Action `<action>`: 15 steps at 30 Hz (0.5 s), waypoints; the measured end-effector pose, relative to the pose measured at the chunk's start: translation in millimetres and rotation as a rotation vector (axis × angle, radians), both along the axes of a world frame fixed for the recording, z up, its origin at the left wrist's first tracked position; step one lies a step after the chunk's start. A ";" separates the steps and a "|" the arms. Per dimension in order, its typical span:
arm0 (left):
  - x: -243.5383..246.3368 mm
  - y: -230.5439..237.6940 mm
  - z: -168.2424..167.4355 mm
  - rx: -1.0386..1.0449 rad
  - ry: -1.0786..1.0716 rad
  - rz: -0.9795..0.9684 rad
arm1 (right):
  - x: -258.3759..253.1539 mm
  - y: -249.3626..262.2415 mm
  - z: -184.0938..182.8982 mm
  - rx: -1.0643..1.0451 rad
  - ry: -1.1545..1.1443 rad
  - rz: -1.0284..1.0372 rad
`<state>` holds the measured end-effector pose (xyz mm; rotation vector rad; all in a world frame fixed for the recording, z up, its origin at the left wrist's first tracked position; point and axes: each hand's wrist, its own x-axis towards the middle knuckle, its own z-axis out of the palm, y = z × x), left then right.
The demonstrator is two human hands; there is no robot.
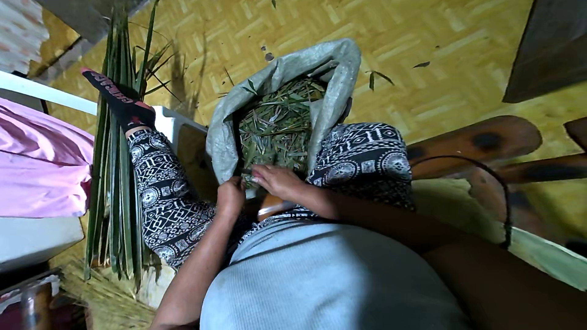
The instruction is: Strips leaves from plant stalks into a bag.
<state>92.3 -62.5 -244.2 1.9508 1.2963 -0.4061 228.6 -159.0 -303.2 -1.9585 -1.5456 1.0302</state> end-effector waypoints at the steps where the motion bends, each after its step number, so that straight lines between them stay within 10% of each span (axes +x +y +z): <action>1: 1.1 -1.5 -1.8 -0.004 0.001 0.003 | 0.0 1.5 -0.9 -0.012 -0.015 0.012; 15: -1.7 -2.2 -17.5 0.042 0.017 -0.021 | 30.4 16.0 -24.2 -0.214 -0.170 -0.111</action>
